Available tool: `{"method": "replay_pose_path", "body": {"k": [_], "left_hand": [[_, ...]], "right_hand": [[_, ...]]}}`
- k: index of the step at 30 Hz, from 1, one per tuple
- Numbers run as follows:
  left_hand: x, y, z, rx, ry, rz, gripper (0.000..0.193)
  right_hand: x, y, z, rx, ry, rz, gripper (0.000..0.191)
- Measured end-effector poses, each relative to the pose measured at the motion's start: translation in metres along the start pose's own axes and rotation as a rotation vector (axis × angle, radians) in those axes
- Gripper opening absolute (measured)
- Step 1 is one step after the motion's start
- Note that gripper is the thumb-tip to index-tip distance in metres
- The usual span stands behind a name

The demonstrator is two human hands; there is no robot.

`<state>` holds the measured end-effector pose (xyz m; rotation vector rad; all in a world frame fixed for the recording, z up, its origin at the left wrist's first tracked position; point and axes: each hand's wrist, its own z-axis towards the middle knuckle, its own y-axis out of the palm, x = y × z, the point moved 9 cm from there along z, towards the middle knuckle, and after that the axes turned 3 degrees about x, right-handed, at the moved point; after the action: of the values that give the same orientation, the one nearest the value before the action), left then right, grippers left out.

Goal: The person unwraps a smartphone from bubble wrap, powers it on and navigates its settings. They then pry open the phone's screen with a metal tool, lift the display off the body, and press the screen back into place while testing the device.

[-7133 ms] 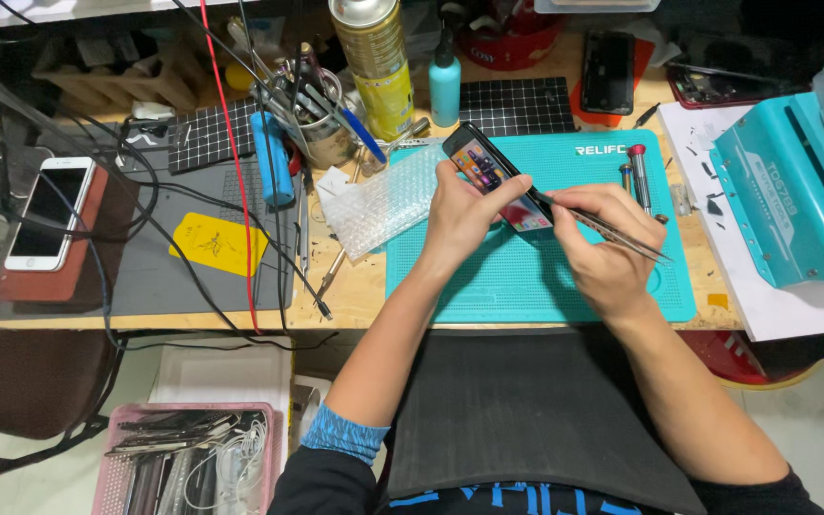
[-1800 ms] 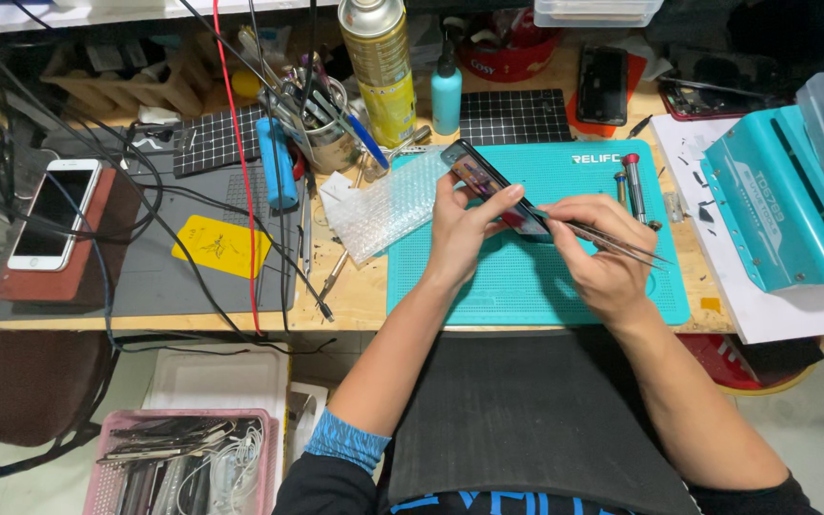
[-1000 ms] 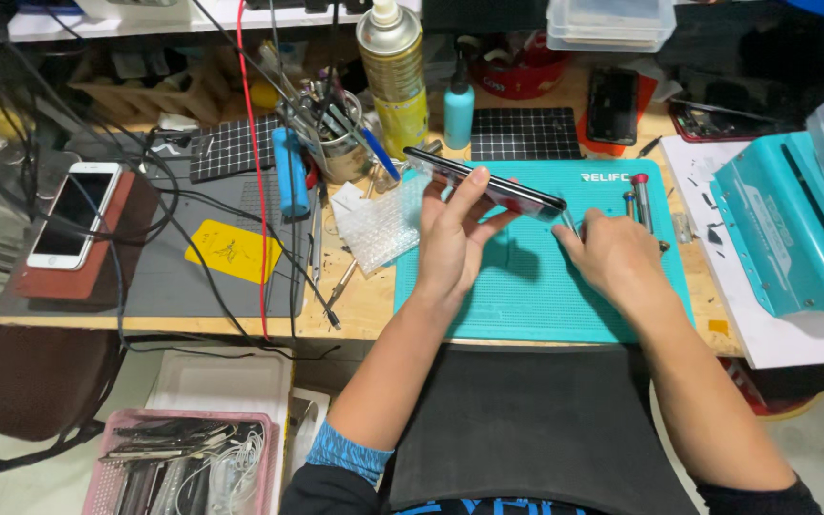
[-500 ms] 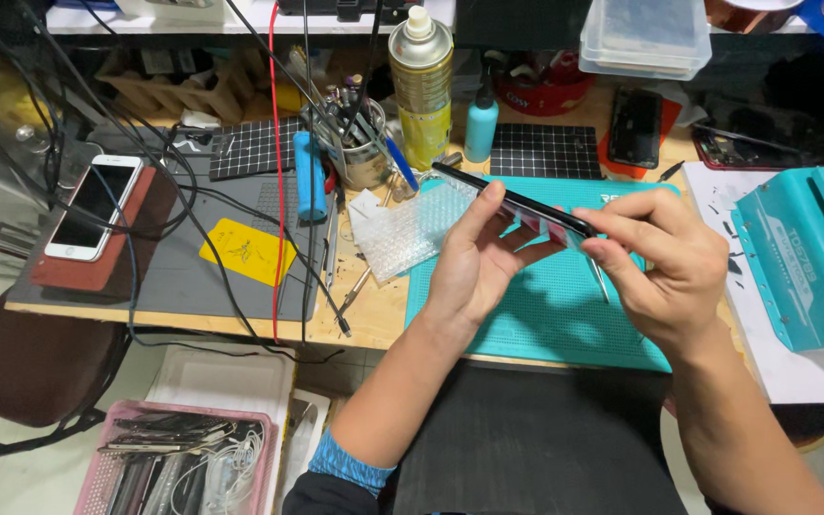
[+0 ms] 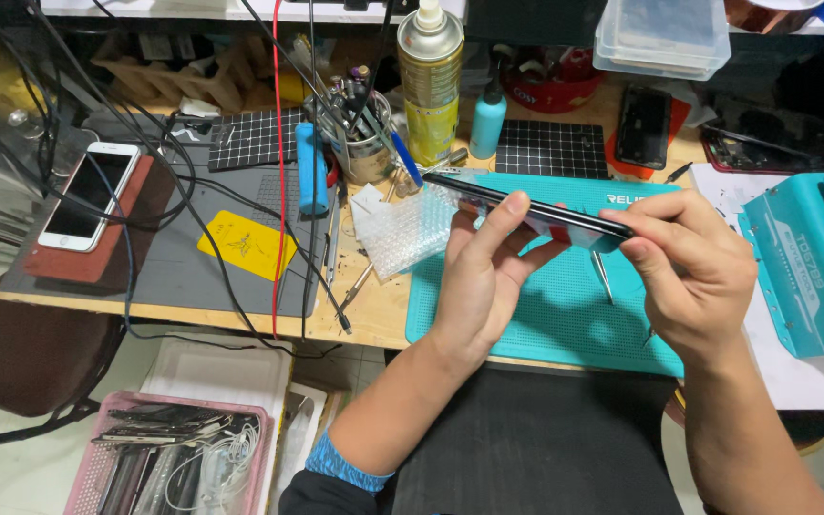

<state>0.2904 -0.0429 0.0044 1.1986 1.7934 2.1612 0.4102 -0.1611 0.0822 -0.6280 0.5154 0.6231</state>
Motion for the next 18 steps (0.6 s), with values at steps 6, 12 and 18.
{"method": "replay_pose_path", "body": {"k": [6,12,18], "left_hand": [[0.010,0.005,-0.010,0.056,0.091,0.053,0.037],[0.019,0.013,-0.015,0.027,0.165,0.073,0.046],[0.018,0.010,-0.016,0.037,0.175,0.095,0.051]], "right_hand": [[0.007,0.000,-0.005,0.002,0.020,0.062,0.015],[0.012,0.001,-0.007,-0.002,0.048,0.128,0.020],[0.006,0.003,-0.007,-0.019,0.032,0.138,0.022]]}}
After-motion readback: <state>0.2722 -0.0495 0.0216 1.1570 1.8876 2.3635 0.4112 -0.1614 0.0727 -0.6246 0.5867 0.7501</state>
